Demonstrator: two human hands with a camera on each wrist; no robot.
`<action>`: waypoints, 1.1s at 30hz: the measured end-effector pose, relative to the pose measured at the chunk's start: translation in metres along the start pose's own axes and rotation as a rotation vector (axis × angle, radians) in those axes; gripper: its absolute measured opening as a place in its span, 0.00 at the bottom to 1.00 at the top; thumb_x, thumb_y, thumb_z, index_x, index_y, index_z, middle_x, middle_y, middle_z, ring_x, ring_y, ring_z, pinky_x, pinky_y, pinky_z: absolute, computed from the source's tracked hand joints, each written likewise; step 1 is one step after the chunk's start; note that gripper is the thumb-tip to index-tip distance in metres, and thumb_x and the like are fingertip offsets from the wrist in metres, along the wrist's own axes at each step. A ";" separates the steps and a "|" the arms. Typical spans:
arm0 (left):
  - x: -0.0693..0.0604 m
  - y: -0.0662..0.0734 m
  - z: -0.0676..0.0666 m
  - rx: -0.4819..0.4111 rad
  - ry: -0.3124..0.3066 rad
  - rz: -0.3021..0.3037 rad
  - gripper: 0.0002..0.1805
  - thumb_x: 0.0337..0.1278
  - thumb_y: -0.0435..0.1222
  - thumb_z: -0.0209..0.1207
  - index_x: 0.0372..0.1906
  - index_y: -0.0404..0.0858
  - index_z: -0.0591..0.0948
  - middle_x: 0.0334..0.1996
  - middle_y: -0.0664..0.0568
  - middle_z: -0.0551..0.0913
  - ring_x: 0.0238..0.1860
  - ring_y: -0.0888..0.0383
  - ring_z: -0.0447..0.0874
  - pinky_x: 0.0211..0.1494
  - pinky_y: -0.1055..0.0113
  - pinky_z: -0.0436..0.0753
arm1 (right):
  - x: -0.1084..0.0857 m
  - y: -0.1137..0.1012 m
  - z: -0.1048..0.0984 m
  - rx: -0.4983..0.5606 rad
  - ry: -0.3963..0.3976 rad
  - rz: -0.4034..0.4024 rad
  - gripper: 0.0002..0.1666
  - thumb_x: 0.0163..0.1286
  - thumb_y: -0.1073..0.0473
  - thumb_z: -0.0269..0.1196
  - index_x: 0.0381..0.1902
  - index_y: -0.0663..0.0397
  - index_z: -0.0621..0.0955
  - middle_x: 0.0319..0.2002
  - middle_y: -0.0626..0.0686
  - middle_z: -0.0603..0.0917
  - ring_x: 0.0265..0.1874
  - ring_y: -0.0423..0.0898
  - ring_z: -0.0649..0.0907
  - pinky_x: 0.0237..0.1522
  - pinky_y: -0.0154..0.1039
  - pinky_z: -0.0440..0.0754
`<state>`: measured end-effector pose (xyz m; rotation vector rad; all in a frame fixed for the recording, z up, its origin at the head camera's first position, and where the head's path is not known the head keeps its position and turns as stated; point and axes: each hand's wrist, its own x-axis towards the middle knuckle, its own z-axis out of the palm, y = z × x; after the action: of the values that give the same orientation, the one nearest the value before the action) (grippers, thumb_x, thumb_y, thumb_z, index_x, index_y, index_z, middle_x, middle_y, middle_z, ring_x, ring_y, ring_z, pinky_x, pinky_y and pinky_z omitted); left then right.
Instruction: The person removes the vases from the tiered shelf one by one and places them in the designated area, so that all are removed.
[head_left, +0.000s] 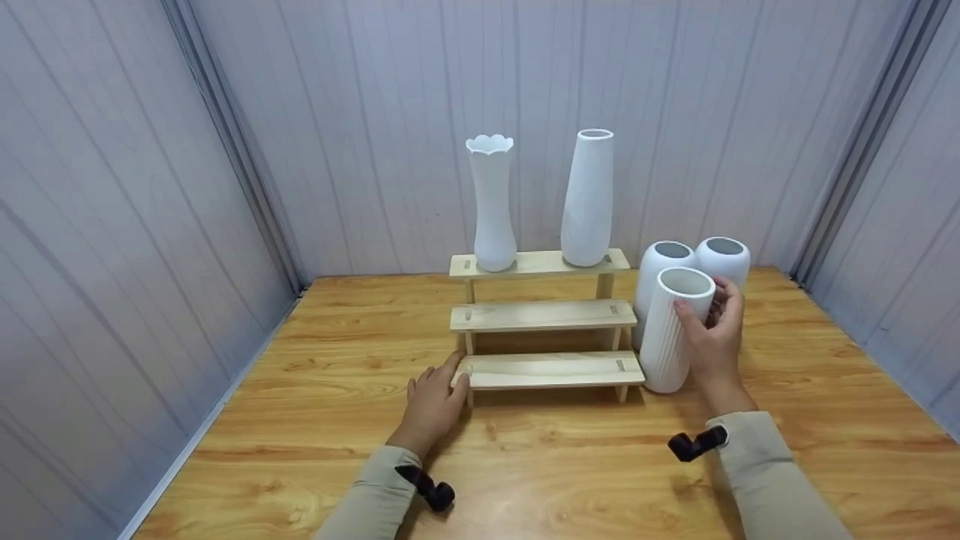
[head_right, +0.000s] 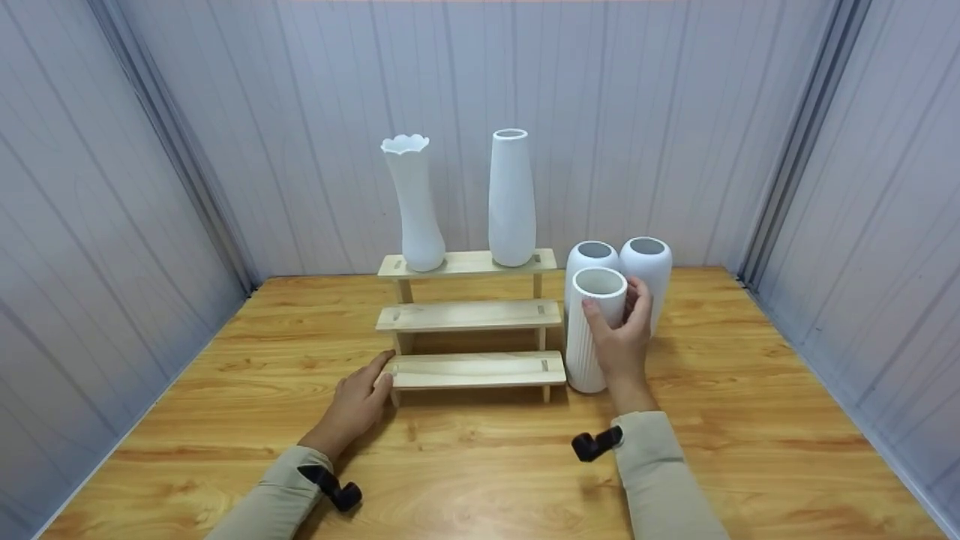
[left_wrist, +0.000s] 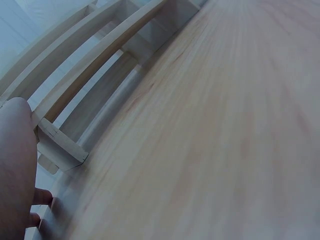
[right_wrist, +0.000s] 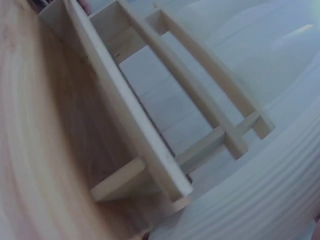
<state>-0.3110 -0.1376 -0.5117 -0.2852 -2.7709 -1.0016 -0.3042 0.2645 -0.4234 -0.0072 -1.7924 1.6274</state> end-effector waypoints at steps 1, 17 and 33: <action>0.000 0.000 0.000 0.000 0.000 0.000 0.28 0.77 0.52 0.42 0.76 0.52 0.68 0.71 0.52 0.73 0.73 0.33 0.61 0.73 0.29 0.44 | 0.000 -0.003 0.001 0.010 0.008 -0.011 0.40 0.67 0.55 0.64 0.73 0.56 0.62 0.62 0.54 0.72 0.59 0.45 0.72 0.64 0.42 0.69; 0.000 0.001 0.000 0.021 0.005 0.007 0.28 0.78 0.52 0.42 0.76 0.52 0.68 0.69 0.48 0.75 0.71 0.34 0.64 0.70 0.27 0.47 | -0.004 -0.041 0.010 0.162 0.108 -0.143 0.34 0.63 0.64 0.64 0.65 0.65 0.68 0.59 0.60 0.73 0.63 0.55 0.72 0.70 0.42 0.64; 0.001 0.002 0.000 0.009 0.008 -0.003 0.28 0.77 0.52 0.42 0.75 0.50 0.69 0.70 0.50 0.74 0.72 0.33 0.62 0.72 0.29 0.46 | -0.022 -0.058 0.024 -0.051 0.028 -0.276 0.36 0.62 0.61 0.68 0.66 0.66 0.69 0.63 0.59 0.74 0.66 0.47 0.70 0.72 0.46 0.59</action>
<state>-0.3111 -0.1358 -0.5105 -0.2749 -2.7686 -0.9886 -0.2745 0.2219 -0.3827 0.1853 -1.7282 1.3799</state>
